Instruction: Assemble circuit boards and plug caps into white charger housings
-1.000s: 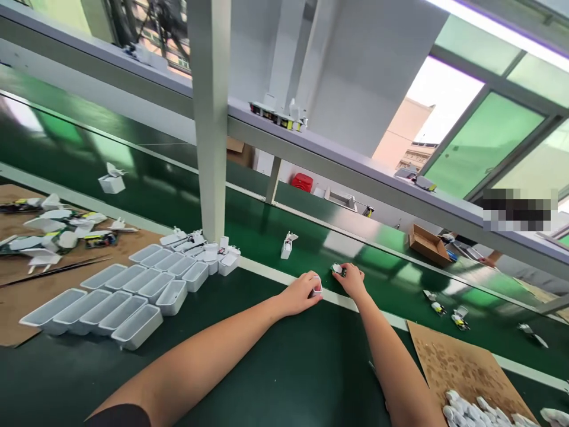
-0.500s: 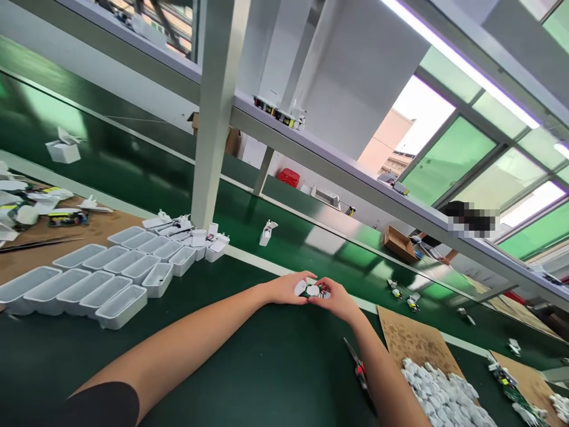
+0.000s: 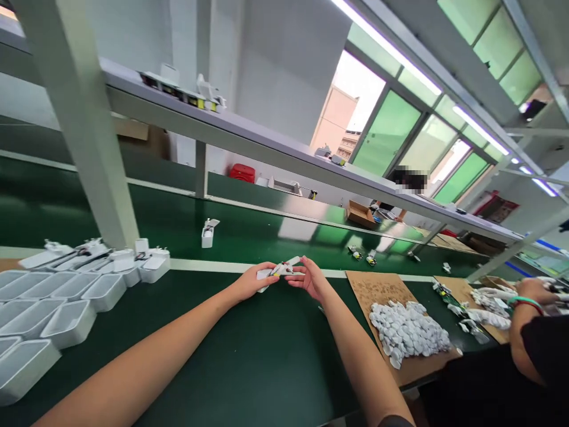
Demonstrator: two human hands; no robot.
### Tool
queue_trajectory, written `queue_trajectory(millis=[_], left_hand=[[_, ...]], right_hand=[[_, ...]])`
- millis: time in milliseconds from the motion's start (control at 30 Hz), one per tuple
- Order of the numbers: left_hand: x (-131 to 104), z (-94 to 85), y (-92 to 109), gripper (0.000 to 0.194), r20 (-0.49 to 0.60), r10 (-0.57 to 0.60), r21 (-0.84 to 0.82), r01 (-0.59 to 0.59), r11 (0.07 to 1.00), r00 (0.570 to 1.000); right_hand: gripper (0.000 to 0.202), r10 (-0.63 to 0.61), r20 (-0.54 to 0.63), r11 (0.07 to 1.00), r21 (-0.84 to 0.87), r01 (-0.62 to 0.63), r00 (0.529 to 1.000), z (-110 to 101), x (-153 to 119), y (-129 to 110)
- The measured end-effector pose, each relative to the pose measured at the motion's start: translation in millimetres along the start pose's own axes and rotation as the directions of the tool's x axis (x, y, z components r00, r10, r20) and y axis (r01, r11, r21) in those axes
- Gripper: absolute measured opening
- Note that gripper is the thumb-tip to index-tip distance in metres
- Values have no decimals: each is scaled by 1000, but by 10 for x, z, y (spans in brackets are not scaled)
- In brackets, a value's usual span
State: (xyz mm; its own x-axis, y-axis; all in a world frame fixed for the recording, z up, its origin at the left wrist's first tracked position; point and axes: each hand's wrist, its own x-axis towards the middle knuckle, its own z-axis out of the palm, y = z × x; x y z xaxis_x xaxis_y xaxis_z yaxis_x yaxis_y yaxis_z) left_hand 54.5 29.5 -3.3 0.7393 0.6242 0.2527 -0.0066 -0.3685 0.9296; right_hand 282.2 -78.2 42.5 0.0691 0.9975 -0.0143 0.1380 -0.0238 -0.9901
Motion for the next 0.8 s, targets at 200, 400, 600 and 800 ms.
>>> queue_trajectory(millis=[200,400,600,800], left_hand=[[1,75,2,59,24,-12,16,12,1000,1000],[-39,173,34,57,52,-9,53,6,999,999],[-97,233,160,50,172,-2,134,-22,991,985],[-114,244,204,70,278,60,141,-102,985,959]], right_hand=[[60,-138,-157,980,123,158,978,270,-83,381],[59,-168,-155,974,124,188,974,263,-198,474],[57,-168,-157,977,101,185,973,268,-343,502],[51,-248,-259,963,38,266,933,266,-486,535]])
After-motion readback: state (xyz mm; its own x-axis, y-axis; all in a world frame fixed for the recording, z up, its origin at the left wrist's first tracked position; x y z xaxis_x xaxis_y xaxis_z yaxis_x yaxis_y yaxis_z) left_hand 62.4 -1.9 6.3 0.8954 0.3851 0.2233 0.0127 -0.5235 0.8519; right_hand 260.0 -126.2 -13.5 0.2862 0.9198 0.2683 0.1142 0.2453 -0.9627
